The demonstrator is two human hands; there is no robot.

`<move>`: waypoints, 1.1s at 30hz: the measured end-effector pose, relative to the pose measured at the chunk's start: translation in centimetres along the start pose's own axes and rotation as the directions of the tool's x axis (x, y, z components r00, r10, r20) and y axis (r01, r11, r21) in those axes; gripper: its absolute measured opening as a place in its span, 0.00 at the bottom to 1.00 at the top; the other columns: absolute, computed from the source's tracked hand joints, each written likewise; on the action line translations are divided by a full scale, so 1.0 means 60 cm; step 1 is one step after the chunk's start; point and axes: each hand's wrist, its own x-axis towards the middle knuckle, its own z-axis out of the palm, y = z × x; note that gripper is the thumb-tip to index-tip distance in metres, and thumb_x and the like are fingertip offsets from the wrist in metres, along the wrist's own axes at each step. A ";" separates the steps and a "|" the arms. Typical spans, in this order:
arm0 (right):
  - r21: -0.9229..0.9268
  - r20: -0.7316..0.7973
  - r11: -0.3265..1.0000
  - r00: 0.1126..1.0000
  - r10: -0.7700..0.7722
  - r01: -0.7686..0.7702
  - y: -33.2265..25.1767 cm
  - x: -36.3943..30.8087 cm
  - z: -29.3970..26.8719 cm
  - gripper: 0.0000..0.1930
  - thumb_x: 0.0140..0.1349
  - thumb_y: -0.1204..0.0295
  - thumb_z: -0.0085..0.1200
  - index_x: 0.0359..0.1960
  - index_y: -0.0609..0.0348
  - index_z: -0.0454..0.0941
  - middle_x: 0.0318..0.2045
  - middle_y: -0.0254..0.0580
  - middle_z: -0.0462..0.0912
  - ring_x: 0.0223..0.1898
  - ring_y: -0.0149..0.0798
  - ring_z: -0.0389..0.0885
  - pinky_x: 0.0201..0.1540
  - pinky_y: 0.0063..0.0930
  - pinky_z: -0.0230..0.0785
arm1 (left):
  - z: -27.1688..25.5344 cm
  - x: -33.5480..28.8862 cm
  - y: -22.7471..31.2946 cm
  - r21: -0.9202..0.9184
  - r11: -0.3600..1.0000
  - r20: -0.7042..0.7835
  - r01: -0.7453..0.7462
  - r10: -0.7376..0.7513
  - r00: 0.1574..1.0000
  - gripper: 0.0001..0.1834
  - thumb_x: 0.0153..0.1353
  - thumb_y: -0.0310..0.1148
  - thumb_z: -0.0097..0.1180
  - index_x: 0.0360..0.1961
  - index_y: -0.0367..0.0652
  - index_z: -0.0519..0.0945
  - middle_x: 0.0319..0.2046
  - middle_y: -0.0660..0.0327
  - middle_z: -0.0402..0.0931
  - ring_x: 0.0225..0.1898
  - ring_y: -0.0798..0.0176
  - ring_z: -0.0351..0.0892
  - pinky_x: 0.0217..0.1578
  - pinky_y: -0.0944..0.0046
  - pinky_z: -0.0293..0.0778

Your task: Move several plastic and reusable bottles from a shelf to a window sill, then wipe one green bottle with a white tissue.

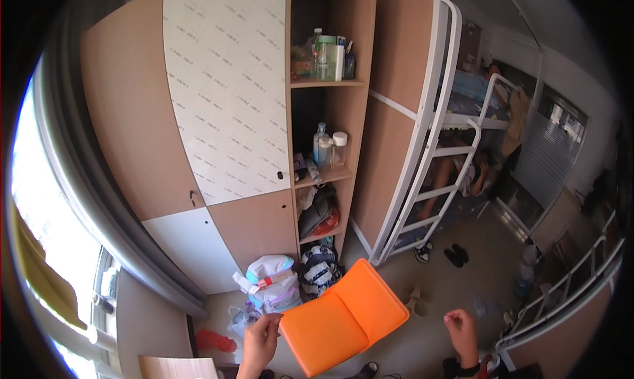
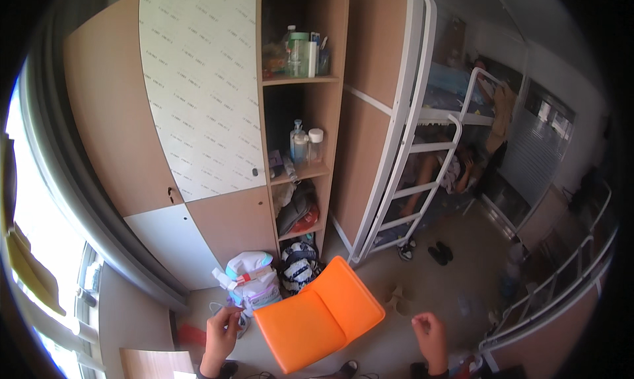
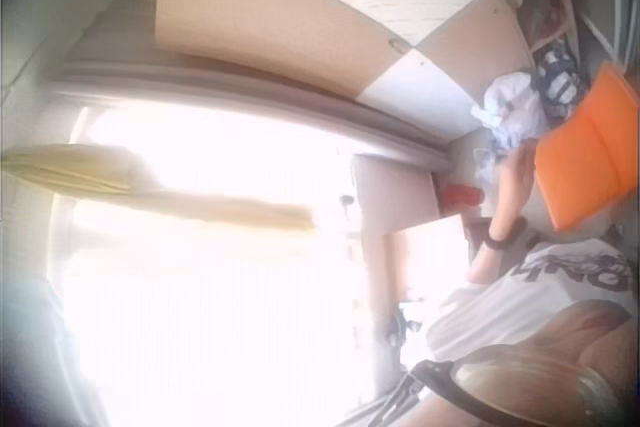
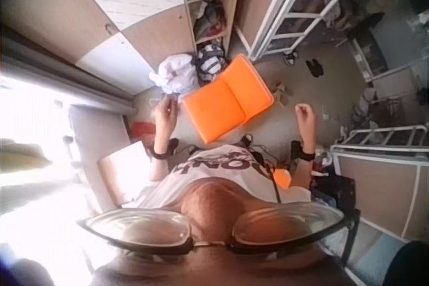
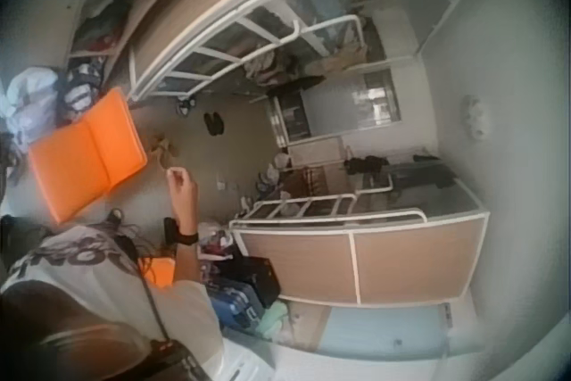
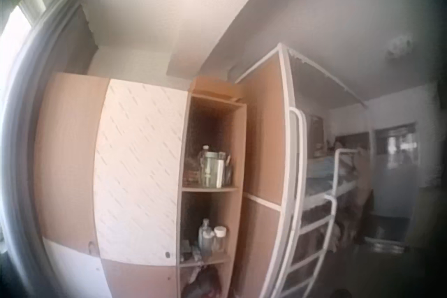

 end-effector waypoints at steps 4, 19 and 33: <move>0.005 -0.057 1.000 0.998 0.000 0.000 0.107 0.058 -0.082 0.09 0.64 0.74 0.62 0.30 0.65 0.76 0.22 0.31 0.78 0.27 0.22 0.73 0.31 0.21 0.65 | 0.142 0.002 0.075 0.060 0.998 0.020 -0.019 0.017 1.000 0.05 0.67 0.27 0.59 0.38 0.37 0.84 0.18 0.56 0.79 0.19 0.62 0.80 0.23 0.63 0.73; 0.014 0.181 0.998 0.982 -0.060 0.058 0.268 0.214 -0.238 0.21 0.72 0.57 0.55 0.29 0.62 0.68 0.22 0.42 0.61 0.25 0.38 0.57 0.31 0.35 0.61 | 0.413 0.050 0.248 0.155 0.983 0.014 -0.094 0.093 0.996 0.03 0.67 0.24 0.55 0.40 0.38 0.79 0.23 0.53 0.80 0.25 0.56 0.84 0.26 0.62 0.76; 0.017 0.140 0.992 0.983 0.123 -0.127 0.317 0.273 -0.189 0.11 0.64 0.71 0.62 0.28 0.64 0.75 0.19 0.33 0.78 0.23 0.24 0.74 0.27 0.23 0.65 | 0.408 0.154 0.208 0.074 0.992 0.001 -0.101 0.101 0.995 0.10 0.65 0.24 0.59 0.46 0.37 0.79 0.23 0.59 0.79 0.23 0.67 0.80 0.27 0.66 0.74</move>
